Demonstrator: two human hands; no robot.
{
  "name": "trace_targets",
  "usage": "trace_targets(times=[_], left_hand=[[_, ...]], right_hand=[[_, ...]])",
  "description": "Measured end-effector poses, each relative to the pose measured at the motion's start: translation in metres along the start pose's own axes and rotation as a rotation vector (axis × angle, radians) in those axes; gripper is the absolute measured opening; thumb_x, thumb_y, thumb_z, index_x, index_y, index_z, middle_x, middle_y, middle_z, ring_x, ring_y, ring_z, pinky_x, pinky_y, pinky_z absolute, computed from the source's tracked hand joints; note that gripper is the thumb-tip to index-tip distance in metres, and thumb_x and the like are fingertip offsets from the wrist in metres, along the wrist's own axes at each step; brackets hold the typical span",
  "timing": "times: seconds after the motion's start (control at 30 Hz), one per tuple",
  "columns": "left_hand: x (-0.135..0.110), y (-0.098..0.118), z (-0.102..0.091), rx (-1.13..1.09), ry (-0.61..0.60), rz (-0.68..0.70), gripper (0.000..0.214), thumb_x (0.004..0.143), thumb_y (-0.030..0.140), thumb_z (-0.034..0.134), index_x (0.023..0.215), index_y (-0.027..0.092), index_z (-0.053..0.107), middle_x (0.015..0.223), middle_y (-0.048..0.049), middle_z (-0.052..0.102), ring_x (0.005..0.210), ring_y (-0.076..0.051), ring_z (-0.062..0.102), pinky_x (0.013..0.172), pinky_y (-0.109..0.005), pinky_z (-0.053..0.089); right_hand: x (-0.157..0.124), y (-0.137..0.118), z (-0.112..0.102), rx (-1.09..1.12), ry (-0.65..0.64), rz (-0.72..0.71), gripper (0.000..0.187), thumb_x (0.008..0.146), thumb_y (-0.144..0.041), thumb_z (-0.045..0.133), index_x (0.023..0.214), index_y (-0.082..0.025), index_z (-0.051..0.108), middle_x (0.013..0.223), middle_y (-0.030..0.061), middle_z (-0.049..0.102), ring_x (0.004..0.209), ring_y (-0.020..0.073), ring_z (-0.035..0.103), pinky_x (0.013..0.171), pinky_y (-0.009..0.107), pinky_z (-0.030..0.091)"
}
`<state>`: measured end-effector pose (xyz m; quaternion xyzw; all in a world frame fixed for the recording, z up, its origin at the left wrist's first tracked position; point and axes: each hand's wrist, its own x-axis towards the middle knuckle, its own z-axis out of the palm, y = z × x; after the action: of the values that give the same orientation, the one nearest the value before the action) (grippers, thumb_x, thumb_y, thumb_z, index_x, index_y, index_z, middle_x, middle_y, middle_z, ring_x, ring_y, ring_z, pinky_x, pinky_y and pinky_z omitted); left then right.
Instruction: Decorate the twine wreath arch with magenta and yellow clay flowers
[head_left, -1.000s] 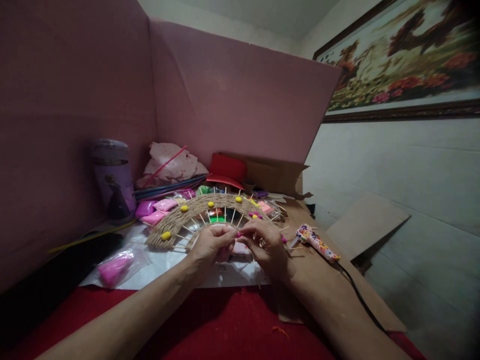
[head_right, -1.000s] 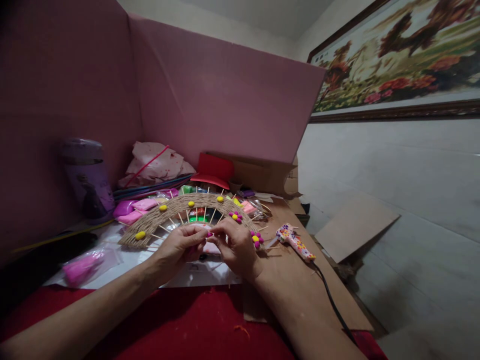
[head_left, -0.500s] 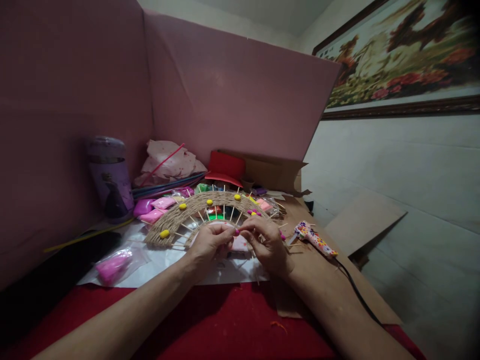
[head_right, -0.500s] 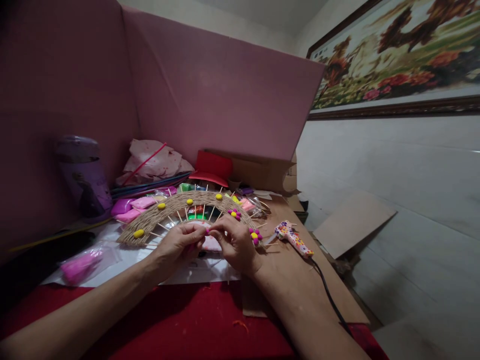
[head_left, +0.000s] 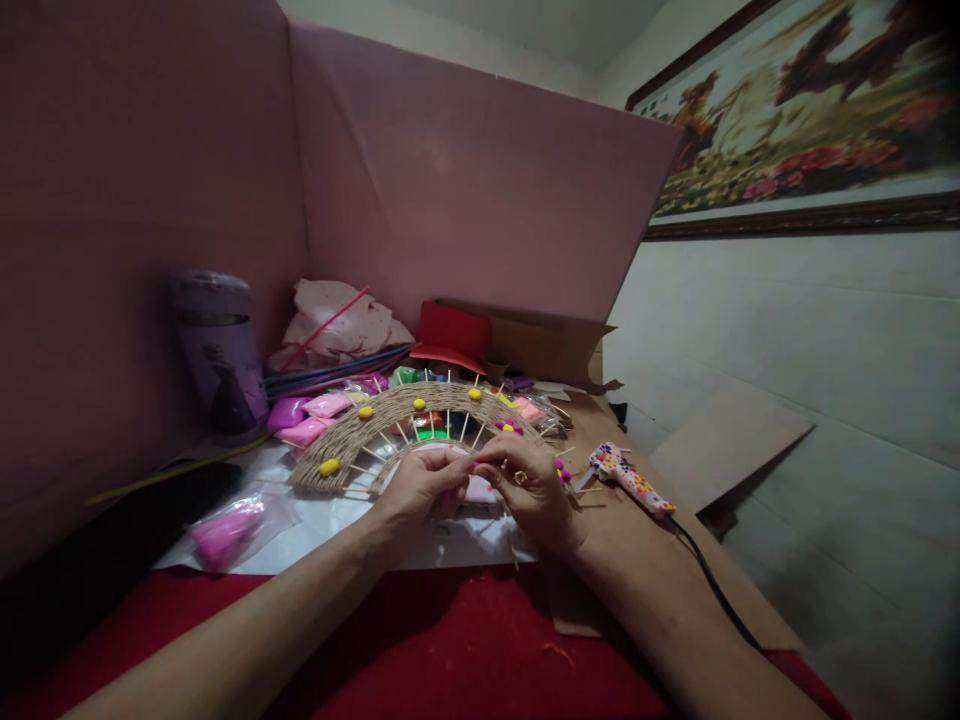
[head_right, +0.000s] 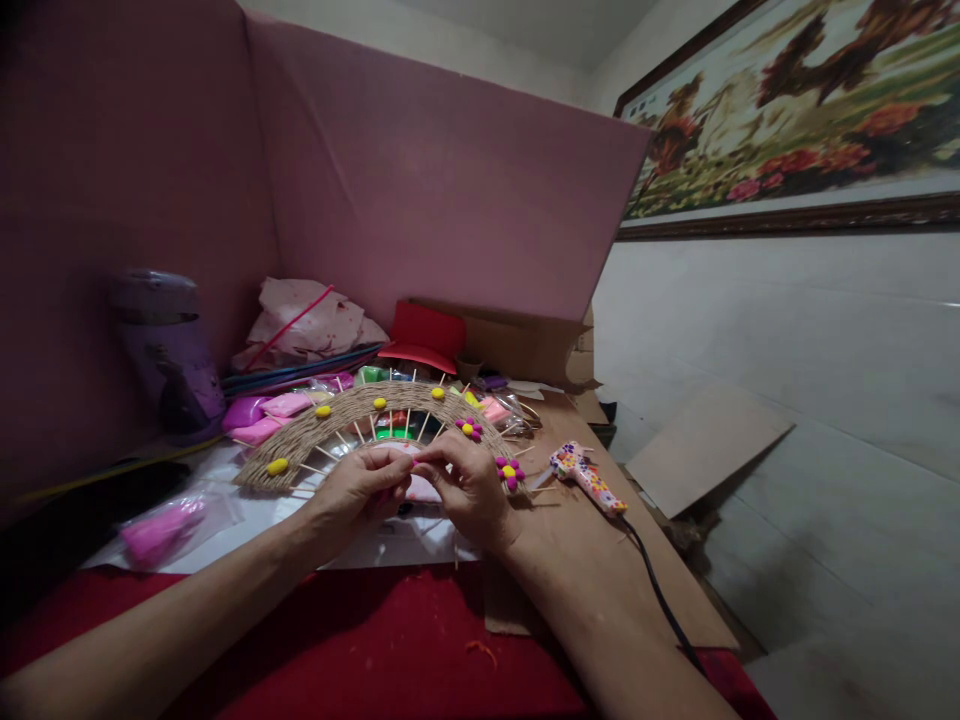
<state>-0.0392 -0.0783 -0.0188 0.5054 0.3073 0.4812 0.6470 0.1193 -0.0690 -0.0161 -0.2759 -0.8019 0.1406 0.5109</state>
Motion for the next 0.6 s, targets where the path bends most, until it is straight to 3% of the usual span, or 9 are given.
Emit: trace_targets(times=[0.13,0.23,0.33,0.47,0.6], left_hand=[[0.0004,0.0010,0.0013,-0.052,0.025,0.000,0.039,0.070,0.049,0.066,0.066,0.011,0.059,0.048,0.0038,0.046,0.038,-0.003,0.033,0.038,-0.018,0.018],[0.0012,0.0009,0.0016,-0.105,0.077,-0.009,0.033,0.063,0.038,0.075,0.077,0.011,0.063,0.051,0.0046,0.047,0.040,-0.003,0.037,0.040,-0.018,0.022],[0.0019,-0.0005,0.0009,-0.142,0.107,-0.003,0.028,0.059,0.026,0.078,0.077,0.011,0.063,0.049,0.0058,0.046,0.039,-0.003,0.037,0.040,-0.018,0.025],[0.0015,-0.0006,0.0009,-0.108,0.106,-0.032,0.024,0.067,0.031,0.071,0.078,0.011,0.062,0.054,0.0023,0.052,0.037,-0.004,0.040,0.035,-0.018,0.021],[-0.0001,0.0024,0.0025,-0.068,0.093,-0.025,0.025,0.069,0.035,0.070,0.074,0.012,0.061,0.047,0.0048,0.047,0.034,-0.003,0.036,0.035,-0.018,0.019]], right_hand=[[0.0004,-0.0018,-0.0005,-0.013,0.041,0.007,0.008,0.084,-0.023,0.057,0.080,-0.018,0.062,0.072,0.0015,0.059,0.066,0.0132,0.052,0.058,0.026,0.041],[-0.0001,-0.0028,-0.0025,-0.024,0.093,0.036,0.009,0.085,-0.024,0.056,0.081,-0.019,0.062,0.074,0.0018,0.059,0.068,0.0137,0.053,0.058,0.026,0.041],[-0.0011,-0.0023,-0.0033,-0.043,0.106,0.044,0.009,0.086,-0.024,0.055,0.082,-0.019,0.062,0.075,0.0021,0.059,0.069,0.0140,0.054,0.060,0.027,0.042],[-0.0014,-0.0034,-0.0025,-0.090,0.086,-0.004,0.008,0.085,-0.021,0.056,0.082,-0.019,0.062,0.074,0.0014,0.059,0.068,0.0135,0.053,0.060,0.026,0.042],[-0.0009,-0.0053,-0.0020,-0.107,0.073,-0.036,0.007,0.085,-0.020,0.056,0.083,-0.019,0.062,0.073,0.0015,0.059,0.065,0.0131,0.051,0.058,0.026,0.041]])
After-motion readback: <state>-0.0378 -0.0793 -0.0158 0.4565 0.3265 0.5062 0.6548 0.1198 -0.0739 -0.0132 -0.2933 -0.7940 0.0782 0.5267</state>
